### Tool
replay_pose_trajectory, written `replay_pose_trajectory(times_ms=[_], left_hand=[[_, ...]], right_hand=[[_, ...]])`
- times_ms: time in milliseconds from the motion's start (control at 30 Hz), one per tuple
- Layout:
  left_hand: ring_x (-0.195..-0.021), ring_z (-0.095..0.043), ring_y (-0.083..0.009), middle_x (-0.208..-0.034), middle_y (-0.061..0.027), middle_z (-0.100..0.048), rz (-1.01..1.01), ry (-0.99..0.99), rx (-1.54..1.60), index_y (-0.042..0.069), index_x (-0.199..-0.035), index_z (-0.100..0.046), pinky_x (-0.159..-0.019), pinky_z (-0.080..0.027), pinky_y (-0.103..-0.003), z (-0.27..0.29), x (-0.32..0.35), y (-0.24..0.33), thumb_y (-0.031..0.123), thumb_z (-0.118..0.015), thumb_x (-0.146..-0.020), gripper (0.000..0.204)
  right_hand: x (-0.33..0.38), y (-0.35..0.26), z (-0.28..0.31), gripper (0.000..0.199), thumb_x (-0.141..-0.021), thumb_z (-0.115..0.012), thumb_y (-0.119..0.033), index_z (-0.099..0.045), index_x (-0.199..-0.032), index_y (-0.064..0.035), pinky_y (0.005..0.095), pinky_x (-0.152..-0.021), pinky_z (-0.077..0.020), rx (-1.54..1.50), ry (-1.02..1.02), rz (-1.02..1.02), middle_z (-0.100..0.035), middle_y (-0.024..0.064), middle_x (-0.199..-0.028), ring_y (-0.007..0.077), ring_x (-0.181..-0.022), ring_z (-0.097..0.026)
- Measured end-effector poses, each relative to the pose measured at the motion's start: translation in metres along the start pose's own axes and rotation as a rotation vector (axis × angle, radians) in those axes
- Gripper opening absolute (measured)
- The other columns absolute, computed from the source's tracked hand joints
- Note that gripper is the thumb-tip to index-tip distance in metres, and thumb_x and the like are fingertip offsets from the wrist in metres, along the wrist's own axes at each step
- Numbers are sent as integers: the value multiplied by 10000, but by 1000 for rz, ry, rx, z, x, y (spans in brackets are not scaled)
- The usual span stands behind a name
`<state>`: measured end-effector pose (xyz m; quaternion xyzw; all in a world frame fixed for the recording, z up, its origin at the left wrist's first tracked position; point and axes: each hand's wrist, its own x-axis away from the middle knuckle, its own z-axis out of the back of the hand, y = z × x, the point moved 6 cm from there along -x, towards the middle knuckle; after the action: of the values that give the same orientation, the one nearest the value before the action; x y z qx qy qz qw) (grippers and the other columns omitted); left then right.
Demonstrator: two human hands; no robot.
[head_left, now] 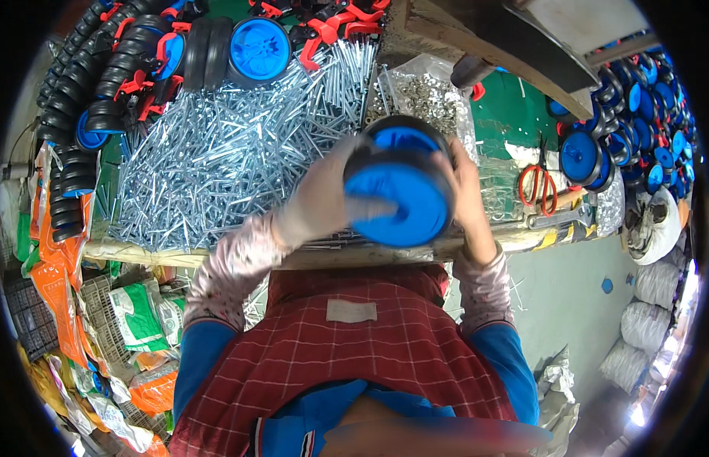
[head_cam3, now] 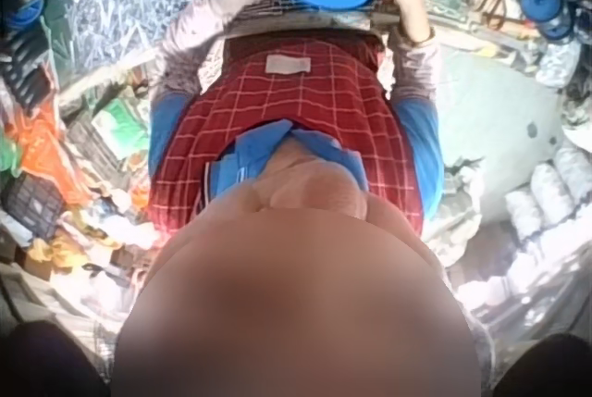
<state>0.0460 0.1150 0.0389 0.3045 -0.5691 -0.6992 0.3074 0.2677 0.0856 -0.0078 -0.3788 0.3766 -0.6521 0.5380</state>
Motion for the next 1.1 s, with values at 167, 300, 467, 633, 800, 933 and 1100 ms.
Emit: replay_pose_trajectory(times_ms=[167, 300, 467, 633, 800, 933, 1100], left_hand=[[-983, -616, -158, -1069, -116, -654, 21, 55, 90, -46, -1224, -548, -878, -500, -304, 12, -91, 15, 335, -669, -915, 505], [-940, -638, -163, -1061, -109, -659, 204, 39, 109, -52, -1256, -542, -844, -515, -303, 9, -111, 5, 355, -672, -911, 549], [-898, -648, -154, -1033, -109, -672, 208, 94, 33, -45, -1245, -560, -782, -536, -303, 6, -111, 4, 350, -659, -916, 524], [-970, -644, -178, -1081, -133, -660, 255, 119, -2, -25, -1258, -559, -815, -532, -326, 15, -114, -19, 339, -632, -928, 497], [-1100, -598, -360, -1188, -233, -601, -154, -20, -145, 21, -1281, -526, -930, -481, -421, 10, -61, 10, 380, -616, -940, 502], [-1112, -591, -341, -1216, -176, -582, -221, 134, -570, 54, -1318, -513, -967, -462, -438, 68, -9, 15, 194, -764, -832, 565], [-1066, -595, -366, -1170, -183, -590, -310, 814, -1127, 26, -1291, -519, -922, -485, -411, 202, 1, 38, 292, -802, -782, 639]], right_hand=[[-52, 48, -5, 420, -890, -676, -139, -569, -1256, 37, 326, -858, -531, -498, 150, 136, -676, 163, -1149, 192, -983, -657], [-60, 59, -9, 360, -930, -627, -102, -567, -1252, 47, 307, -836, -538, -697, 147, -18, -661, 126, -1179, 170, -987, -648], [-58, 61, -3, 372, -934, -627, -128, -564, -1259, 43, 291, -821, -537, -646, 166, 12, -660, 119, -1159, 158, -964, -643], [-64, 53, -12, 400, -936, -631, -173, -559, -1263, 46, 312, -871, -514, -598, 123, 69, -620, 139, -1207, 190, -1025, -612], [-36, 90, 70, 461, -929, -648, -224, -540, -1274, 63, 347, -968, -474, -465, 30, -53, -548, 182, -1310, 232, -1152, -554], [-28, 151, 284, 514, -923, -661, -265, -526, -1282, 76, 376, -1046, -442, -477, 311, -31, -490, 216, -1392, 266, -1254, -507], [-30, 43, 393, 593, -905, -683, -301, -501, -1280, 120, 452, -1116, -403, -1082, 151, 489, -441, 260, -1457, 330, -1318, -485]])
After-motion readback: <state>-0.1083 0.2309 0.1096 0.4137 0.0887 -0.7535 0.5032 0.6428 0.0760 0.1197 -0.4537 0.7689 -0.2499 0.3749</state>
